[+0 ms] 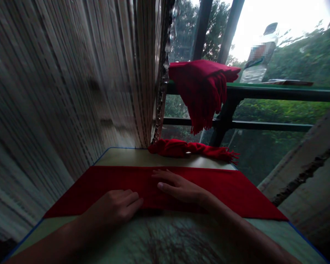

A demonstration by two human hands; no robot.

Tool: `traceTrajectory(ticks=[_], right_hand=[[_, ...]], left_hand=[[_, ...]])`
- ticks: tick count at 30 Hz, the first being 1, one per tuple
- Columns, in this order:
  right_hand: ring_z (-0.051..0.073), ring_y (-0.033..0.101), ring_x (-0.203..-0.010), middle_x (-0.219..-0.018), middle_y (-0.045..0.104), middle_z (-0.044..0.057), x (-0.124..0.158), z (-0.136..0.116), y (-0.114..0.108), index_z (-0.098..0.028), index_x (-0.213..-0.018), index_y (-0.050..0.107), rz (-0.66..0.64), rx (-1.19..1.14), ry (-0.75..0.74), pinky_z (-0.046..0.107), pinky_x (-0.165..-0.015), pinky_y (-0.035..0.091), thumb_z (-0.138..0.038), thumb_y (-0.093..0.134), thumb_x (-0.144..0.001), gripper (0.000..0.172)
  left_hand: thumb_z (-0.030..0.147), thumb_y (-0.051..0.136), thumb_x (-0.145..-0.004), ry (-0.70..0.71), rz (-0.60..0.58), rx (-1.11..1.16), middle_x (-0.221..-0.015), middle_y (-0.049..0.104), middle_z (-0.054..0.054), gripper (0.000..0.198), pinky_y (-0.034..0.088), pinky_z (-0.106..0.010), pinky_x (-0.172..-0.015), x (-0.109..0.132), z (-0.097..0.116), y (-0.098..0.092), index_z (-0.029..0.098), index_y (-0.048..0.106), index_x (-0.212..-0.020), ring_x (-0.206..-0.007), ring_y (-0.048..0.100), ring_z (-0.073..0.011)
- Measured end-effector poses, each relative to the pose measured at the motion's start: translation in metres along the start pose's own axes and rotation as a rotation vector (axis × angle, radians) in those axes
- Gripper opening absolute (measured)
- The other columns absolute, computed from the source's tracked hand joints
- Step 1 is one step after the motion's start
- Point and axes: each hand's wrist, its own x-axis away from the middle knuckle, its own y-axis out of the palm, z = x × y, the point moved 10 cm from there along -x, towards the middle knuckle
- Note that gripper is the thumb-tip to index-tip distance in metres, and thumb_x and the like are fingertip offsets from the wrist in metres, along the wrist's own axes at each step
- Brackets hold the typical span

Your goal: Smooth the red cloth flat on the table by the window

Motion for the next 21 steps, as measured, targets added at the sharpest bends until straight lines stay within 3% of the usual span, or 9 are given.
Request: traceTrajectory(ticks=[5, 8, 10, 12, 16, 18, 21], right_hand=[[0.027, 0.033, -0.155, -0.163, 0.046, 0.013, -0.002, -0.002, 0.006, -0.02, -0.15, 0.055, 0.023, 0.145, -0.079, 0.051, -0.128, 0.021, -0.057, 0.052, -0.104, 0.06], [0.028, 0.034, -0.154, -0.162, 0.046, 0.015, -0.003, -0.003, 0.012, -0.019, -0.148, 0.059, 0.04, 0.284, -0.141, 0.053, -0.128, 0.022, -0.045, 0.057, -0.102, 0.052], [0.029, 0.033, -0.155, -0.163, 0.045, 0.015, -0.002, -0.004, 0.016, -0.019, -0.148, 0.059, 0.038, 0.341, -0.155, 0.053, -0.128, 0.021, -0.043, 0.058, -0.102, 0.052], [0.028, 0.03, -0.156, -0.165, 0.041, 0.014, -0.001, -0.006, 0.019, -0.019, -0.151, 0.055, 0.014, 0.385, -0.155, 0.052, -0.128, 0.019, -0.045, 0.055, -0.103, 0.055], [0.029, 0.019, -0.159, -0.169, 0.03, 0.011, 0.005, -0.009, 0.019, -0.024, -0.159, 0.043, -0.057, 0.423, -0.129, 0.056, -0.129, 0.011, -0.055, 0.053, -0.103, 0.066], [0.03, 0.013, -0.16, -0.171, 0.025, 0.01, 0.008, -0.01, 0.017, -0.027, -0.162, 0.037, -0.089, 0.424, -0.104, 0.059, -0.128, 0.005, -0.063, 0.054, -0.1, 0.073], [0.032, 0.009, -0.16, -0.172, 0.019, 0.01, 0.012, -0.009, 0.017, -0.027, -0.164, 0.031, -0.137, 0.434, -0.06, 0.06, -0.127, -0.001, -0.069, 0.055, -0.097, 0.083]], left_hand=[[0.023, 0.053, -0.105, -0.008, -0.078, 0.195, -0.1, 0.07, -0.006, 0.023, 0.054, -0.028, -0.076, -0.004, -0.002, -0.014, 0.022, 0.069, -0.121, -0.086, 0.067, -0.0197], [0.032, 0.051, -0.108, -0.155, -0.037, 0.383, -0.111, 0.072, -0.005, 0.026, 0.054, -0.028, -0.086, -0.001, -0.031, -0.024, 0.024, 0.07, -0.125, -0.098, 0.069, -0.0185], [0.033, 0.047, -0.109, -0.296, -0.008, 0.389, -0.123, 0.072, -0.007, 0.03, 0.053, -0.033, -0.097, 0.007, -0.055, -0.021, 0.024, 0.072, -0.125, -0.111, 0.068, -0.0204], [0.039, 0.048, -0.109, -0.375, -0.08, 0.353, -0.142, 0.065, -0.008, 0.036, 0.047, -0.042, -0.11, 0.017, -0.069, -0.005, 0.027, 0.066, -0.138, -0.131, 0.06, -0.0255], [0.051, 0.047, -0.108, -0.356, -0.294, 0.323, -0.168, 0.032, -0.004, 0.056, 0.021, -0.063, -0.124, 0.033, -0.073, 0.025, 0.042, 0.029, -0.161, -0.156, 0.028, -0.0322], [0.056, 0.047, -0.107, -0.365, -0.351, 0.323, -0.171, 0.02, -0.003, 0.063, 0.012, -0.069, -0.124, 0.041, -0.077, 0.03, 0.046, 0.018, -0.162, -0.159, 0.017, -0.0341], [0.063, 0.054, -0.101, -0.366, -0.367, 0.322, -0.171, 0.014, -0.005, 0.075, 0.006, -0.07, -0.123, 0.049, -0.083, 0.025, 0.044, 0.015, -0.162, -0.159, 0.011, -0.0364]])
